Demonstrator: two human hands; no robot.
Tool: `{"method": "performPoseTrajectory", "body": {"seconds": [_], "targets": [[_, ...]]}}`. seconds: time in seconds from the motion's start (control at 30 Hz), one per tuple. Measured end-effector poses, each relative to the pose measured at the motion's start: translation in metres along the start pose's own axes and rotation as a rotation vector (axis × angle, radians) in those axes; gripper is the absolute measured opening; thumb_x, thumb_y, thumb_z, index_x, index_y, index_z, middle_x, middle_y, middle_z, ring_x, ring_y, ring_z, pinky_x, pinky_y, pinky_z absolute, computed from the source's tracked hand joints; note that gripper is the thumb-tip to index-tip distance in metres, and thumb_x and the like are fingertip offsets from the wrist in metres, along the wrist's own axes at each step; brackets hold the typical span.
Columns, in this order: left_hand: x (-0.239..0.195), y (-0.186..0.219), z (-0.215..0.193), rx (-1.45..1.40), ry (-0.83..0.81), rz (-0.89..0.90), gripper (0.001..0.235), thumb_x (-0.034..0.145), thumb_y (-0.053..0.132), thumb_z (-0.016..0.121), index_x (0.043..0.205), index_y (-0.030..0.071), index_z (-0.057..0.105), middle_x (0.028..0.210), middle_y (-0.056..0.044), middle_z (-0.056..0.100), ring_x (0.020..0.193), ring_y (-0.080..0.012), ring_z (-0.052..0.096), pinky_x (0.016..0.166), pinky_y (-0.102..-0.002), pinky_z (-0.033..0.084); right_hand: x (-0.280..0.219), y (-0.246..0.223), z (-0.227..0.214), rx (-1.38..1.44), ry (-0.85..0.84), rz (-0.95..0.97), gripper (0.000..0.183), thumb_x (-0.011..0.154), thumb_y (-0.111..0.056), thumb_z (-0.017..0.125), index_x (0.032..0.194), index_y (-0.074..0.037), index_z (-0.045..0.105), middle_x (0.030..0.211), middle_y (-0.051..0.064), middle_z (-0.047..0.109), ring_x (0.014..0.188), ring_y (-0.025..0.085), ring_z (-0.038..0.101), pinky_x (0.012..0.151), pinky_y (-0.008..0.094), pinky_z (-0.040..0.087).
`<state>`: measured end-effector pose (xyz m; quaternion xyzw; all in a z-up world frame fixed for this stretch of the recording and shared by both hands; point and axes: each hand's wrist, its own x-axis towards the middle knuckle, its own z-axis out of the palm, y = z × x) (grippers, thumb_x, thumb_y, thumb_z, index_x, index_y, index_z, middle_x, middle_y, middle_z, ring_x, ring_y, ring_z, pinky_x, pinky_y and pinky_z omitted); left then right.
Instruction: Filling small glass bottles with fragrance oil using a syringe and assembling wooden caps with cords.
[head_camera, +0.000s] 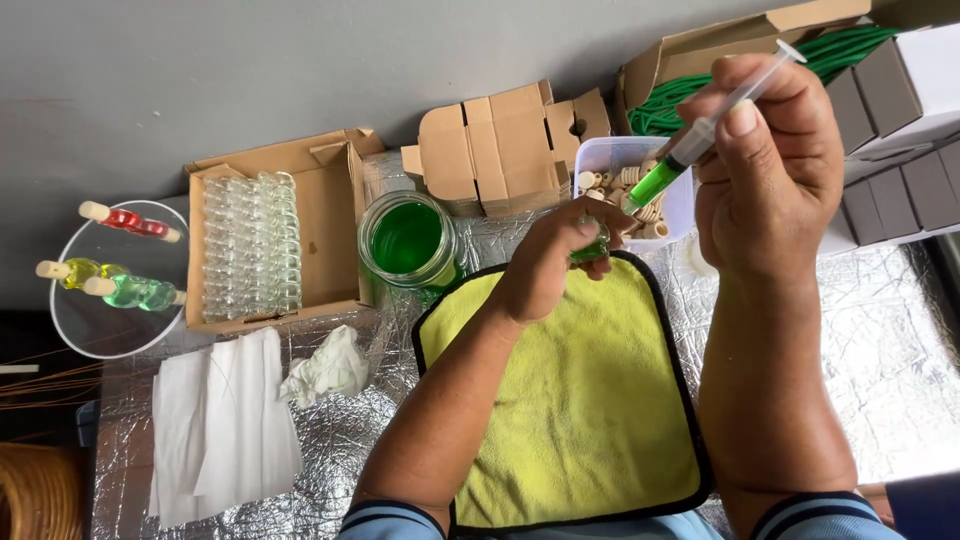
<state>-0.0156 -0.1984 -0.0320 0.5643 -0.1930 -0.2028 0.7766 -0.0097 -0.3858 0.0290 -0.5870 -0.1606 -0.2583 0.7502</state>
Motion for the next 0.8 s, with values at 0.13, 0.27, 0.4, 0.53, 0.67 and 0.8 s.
{"method": "performPoseTrajectory", "body": {"seconds": [0.13,0.27,0.4,0.53,0.67,0.8], "targets": [[-0.002,0.005,-0.002,-0.001,0.046,-0.080,0.055,0.106,0.053,0.032,0.112,0.014,0.070,0.118,-0.007,0.074,0.086,-0.0179,0.067,0.065,-0.028,0.045,-0.001,0.006,0.006,-0.049,-0.039,-0.028,0.029,0.113,-0.018,0.061,0.134,0.001,0.057,0.111,0.012,0.068,0.102,0.019,0.069,0.091,0.024,0.056],[0.000,0.013,-0.003,-0.058,0.045,-0.103,0.071,0.102,0.068,0.027,0.106,0.014,0.072,0.101,-0.007,0.075,0.083,-0.0159,0.065,0.069,-0.030,0.048,-0.002,0.009,0.013,-0.107,-0.074,-0.029,0.030,0.112,-0.022,0.061,0.132,0.000,0.057,0.109,0.013,0.067,0.099,0.019,0.066,0.087,0.025,0.053],[0.001,0.016,-0.004,-0.071,0.041,-0.139,0.077,0.096,0.074,0.029,0.107,0.011,0.072,0.109,-0.006,0.076,0.095,-0.0163,0.067,0.073,-0.033,0.052,-0.004,0.016,0.017,-0.149,-0.071,-0.033,0.031,0.111,-0.022,0.062,0.129,0.003,0.057,0.108,0.016,0.066,0.098,0.021,0.066,0.088,0.026,0.052],[0.003,0.012,-0.009,-0.105,0.036,-0.122,0.073,0.099,0.072,0.030,0.118,0.014,0.068,0.106,-0.006,0.076,0.093,-0.0147,0.065,0.071,-0.033,0.049,-0.006,0.021,0.019,-0.150,-0.089,-0.006,0.032,0.111,-0.022,0.062,0.130,0.003,0.057,0.109,0.015,0.066,0.100,0.021,0.066,0.091,0.027,0.053],[0.003,0.022,-0.007,-0.040,0.031,-0.169,0.076,0.095,0.073,0.027,0.125,0.014,0.065,0.112,-0.009,0.076,0.106,-0.0192,0.068,0.075,-0.035,0.052,-0.005,0.023,0.021,-0.154,-0.088,0.010,0.033,0.111,-0.024,0.063,0.130,0.002,0.058,0.107,0.014,0.066,0.098,0.020,0.066,0.086,0.027,0.054],[0.003,0.026,-0.004,-0.035,0.050,-0.213,0.077,0.092,0.074,0.028,0.131,0.018,0.064,0.115,-0.008,0.077,0.112,-0.0183,0.068,0.075,-0.034,0.049,-0.005,0.023,0.019,-0.165,-0.111,0.016,0.033,0.112,-0.025,0.062,0.132,0.002,0.057,0.109,0.015,0.067,0.099,0.019,0.066,0.088,0.026,0.053]]}}
